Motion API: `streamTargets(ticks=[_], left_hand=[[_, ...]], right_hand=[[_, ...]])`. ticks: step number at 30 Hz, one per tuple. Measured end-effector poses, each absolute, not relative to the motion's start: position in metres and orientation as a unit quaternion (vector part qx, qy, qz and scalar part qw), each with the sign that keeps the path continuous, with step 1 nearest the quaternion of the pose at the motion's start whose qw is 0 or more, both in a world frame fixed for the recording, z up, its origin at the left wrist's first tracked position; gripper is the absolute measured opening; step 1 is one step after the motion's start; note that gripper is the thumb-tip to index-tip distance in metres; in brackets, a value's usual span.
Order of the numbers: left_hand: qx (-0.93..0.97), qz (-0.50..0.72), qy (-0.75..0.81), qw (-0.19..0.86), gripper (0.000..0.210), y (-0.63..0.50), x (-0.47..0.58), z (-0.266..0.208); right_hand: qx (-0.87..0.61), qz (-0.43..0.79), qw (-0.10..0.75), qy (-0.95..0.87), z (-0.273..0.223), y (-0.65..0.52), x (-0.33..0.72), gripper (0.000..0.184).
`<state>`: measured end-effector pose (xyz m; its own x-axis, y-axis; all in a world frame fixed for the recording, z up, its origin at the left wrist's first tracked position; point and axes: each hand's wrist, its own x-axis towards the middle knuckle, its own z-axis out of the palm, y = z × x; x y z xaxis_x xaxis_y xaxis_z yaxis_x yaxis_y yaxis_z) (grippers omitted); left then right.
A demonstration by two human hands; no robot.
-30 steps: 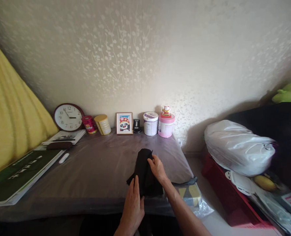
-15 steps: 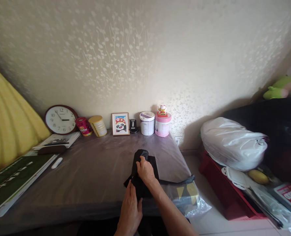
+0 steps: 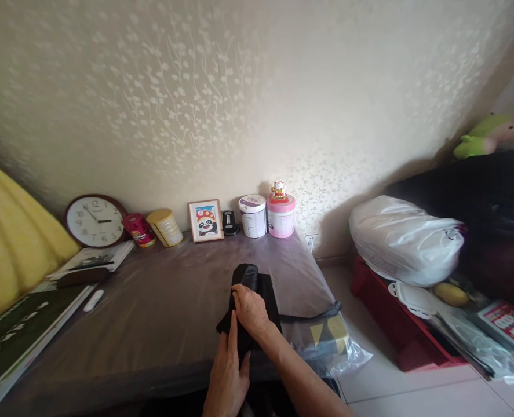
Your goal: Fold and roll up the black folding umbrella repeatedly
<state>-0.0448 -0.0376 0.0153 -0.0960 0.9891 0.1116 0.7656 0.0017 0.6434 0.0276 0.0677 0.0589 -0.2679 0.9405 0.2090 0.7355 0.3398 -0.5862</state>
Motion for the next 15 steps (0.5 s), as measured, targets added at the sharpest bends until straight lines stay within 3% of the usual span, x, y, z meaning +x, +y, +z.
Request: streamTargets(ticks=[8, 15], left_hand=[[0.636, 0.306, 0.687, 0.171, 0.059, -0.035, -0.046, -0.006], [0.621, 0.301, 0.698, 0.191, 0.061, -0.034, -0.046, -0.007]], right_hand=[[-0.384, 0.135, 0.378, -0.832, 0.043, 0.063, 0.049, 0.024], [-0.377, 0.122, 0.330, -0.857, 0.029, 0.102, 0.048, 0.025]])
